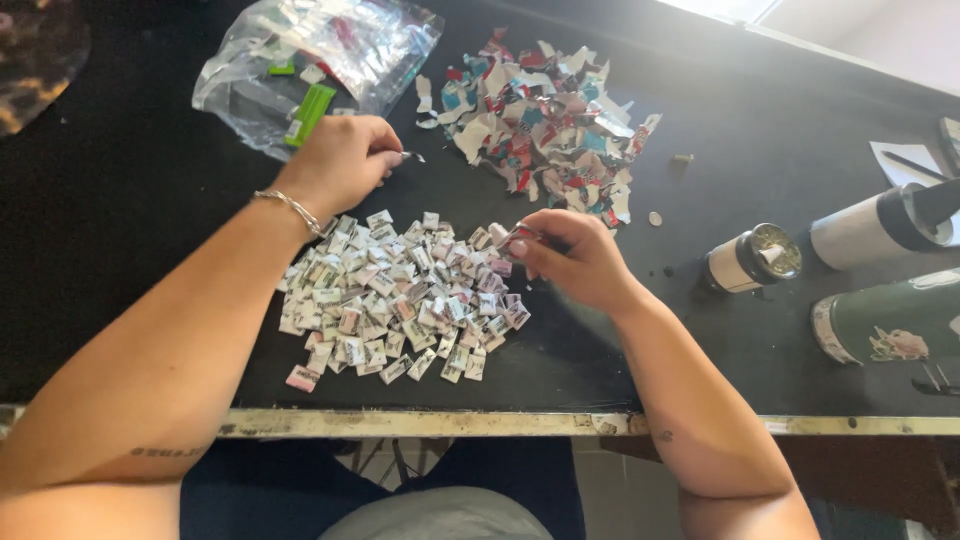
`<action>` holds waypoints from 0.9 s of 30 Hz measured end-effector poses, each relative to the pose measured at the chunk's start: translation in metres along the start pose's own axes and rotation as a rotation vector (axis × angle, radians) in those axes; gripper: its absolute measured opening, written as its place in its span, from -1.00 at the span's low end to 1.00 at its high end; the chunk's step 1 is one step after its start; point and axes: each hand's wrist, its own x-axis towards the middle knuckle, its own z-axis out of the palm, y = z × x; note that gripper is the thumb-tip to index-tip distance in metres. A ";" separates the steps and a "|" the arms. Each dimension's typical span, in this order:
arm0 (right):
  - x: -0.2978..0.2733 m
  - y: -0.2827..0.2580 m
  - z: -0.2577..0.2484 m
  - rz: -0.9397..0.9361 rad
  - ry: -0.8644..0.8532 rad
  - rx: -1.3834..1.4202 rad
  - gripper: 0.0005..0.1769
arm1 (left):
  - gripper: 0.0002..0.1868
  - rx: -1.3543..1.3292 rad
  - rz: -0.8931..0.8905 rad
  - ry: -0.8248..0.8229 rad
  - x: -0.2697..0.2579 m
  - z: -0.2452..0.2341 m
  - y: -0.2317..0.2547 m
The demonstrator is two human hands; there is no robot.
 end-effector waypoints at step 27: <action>-0.001 0.006 0.011 -0.097 -0.044 -0.087 -0.47 | -0.85 -0.135 0.625 0.121 -0.054 0.029 0.095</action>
